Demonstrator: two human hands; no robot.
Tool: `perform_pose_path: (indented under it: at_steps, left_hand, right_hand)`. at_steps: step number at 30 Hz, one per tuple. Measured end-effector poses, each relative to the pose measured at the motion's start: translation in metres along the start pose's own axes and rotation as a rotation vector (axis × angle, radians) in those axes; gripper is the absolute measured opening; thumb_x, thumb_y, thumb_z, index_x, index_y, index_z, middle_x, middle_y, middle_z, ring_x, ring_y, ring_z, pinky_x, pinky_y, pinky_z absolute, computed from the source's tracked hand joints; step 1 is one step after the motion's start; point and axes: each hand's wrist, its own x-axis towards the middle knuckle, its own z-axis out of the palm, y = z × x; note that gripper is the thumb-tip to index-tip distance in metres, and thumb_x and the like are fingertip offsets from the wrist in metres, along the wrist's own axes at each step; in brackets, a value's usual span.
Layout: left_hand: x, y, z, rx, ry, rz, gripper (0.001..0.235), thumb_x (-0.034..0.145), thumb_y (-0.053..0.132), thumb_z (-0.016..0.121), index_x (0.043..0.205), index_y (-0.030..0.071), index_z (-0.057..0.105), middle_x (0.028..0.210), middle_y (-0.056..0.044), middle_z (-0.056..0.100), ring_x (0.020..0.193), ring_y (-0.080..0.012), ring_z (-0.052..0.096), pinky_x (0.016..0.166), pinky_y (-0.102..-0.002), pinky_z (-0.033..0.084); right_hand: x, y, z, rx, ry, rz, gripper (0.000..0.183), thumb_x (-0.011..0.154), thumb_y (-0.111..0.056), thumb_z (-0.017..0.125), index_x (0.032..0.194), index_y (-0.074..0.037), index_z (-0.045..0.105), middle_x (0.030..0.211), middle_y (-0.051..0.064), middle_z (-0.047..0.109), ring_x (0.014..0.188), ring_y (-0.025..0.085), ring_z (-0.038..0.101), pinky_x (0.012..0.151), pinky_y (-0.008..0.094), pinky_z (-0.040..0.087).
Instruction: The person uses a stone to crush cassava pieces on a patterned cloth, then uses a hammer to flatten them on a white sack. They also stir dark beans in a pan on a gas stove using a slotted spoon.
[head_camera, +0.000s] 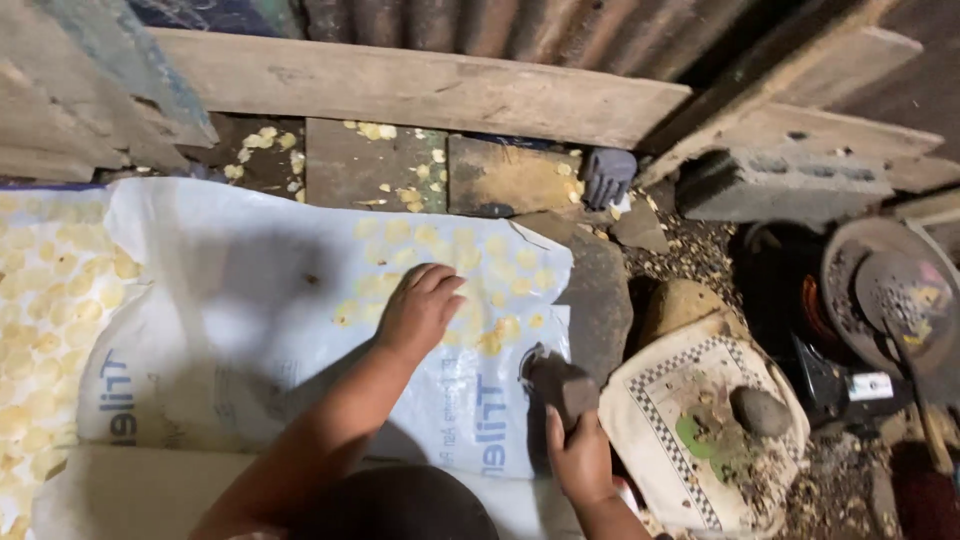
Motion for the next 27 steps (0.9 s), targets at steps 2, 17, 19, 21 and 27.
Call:
perform_pose_path:
  at_steps: [2, 17, 19, 21, 27]
  left_hand:
    - [-0.004, -0.005, 0.007, -0.023, 0.001, -0.012, 0.016, 0.091, 0.017, 0.07, 0.104, 0.01, 0.075, 0.113, -0.006, 0.071, 0.117, -0.0287, 0.062, 0.104, -0.042, 0.049]
    - [-0.001, 0.088, 0.096, -0.121, -0.318, 0.133, 0.03, 0.084, 0.0, 0.056, 0.11, 0.001, 0.07, 0.103, -0.018, 0.069, 0.098, -0.0378, 0.066, 0.084, -0.048, 0.053]
    - [-0.003, 0.079, 0.108, -0.163, -0.239, 0.191, 0.053, 0.084, -0.003, 0.052, 0.135, -0.006, 0.062, 0.11, -0.023, 0.067, 0.098, -0.0388, 0.065, 0.082, -0.046, 0.054]
    - [-0.003, 0.072, 0.105, -0.028, -0.383, 0.119, 0.037, 0.087, 0.001, 0.054, 0.122, -0.002, 0.066, 0.11, -0.02, 0.067, 0.103, -0.0366, 0.065, 0.085, -0.046, 0.054]
    - [0.0, 0.039, -0.004, 0.028, 0.175, -0.017, 0.031, 0.082, 0.006, 0.068, 0.113, 0.005, 0.071, 0.108, -0.016, 0.068, 0.103, -0.0371, 0.062, 0.092, -0.048, 0.049]
  right_hand:
    - [-0.02, 0.021, 0.002, 0.008, 0.029, -0.044, 0.057, 0.09, -0.032, 0.066, 0.135, -0.002, 0.049, 0.098, 0.034, 0.071, 0.091, 0.053, 0.066, 0.076, 0.054, 0.055]
    - [0.026, -0.063, -0.104, 0.253, 0.136, 0.091, 0.029, 0.097, -0.024, 0.067, 0.102, 0.005, 0.06, 0.069, 0.016, 0.068, 0.054, 0.02, 0.065, 0.049, 0.034, 0.05]
    - [0.02, -0.062, -0.104, 0.392, 0.246, -0.168, 0.02, 0.104, -0.016, 0.053, 0.098, 0.0, 0.063, 0.07, 0.007, 0.067, 0.059, 0.013, 0.065, 0.056, 0.028, 0.052]
    - [0.032, -0.03, -0.051, 0.31, 0.265, -0.257, 0.021, 0.102, -0.018, 0.056, 0.103, 0.002, 0.063, 0.075, 0.015, 0.068, 0.062, 0.024, 0.066, 0.058, 0.034, 0.054]
    - [0.062, -0.029, -0.001, -0.129, 0.046, -0.075, 0.047, 0.095, -0.035, 0.064, 0.118, 0.006, 0.056, 0.085, 0.035, 0.069, 0.077, 0.053, 0.067, 0.066, 0.055, 0.054]
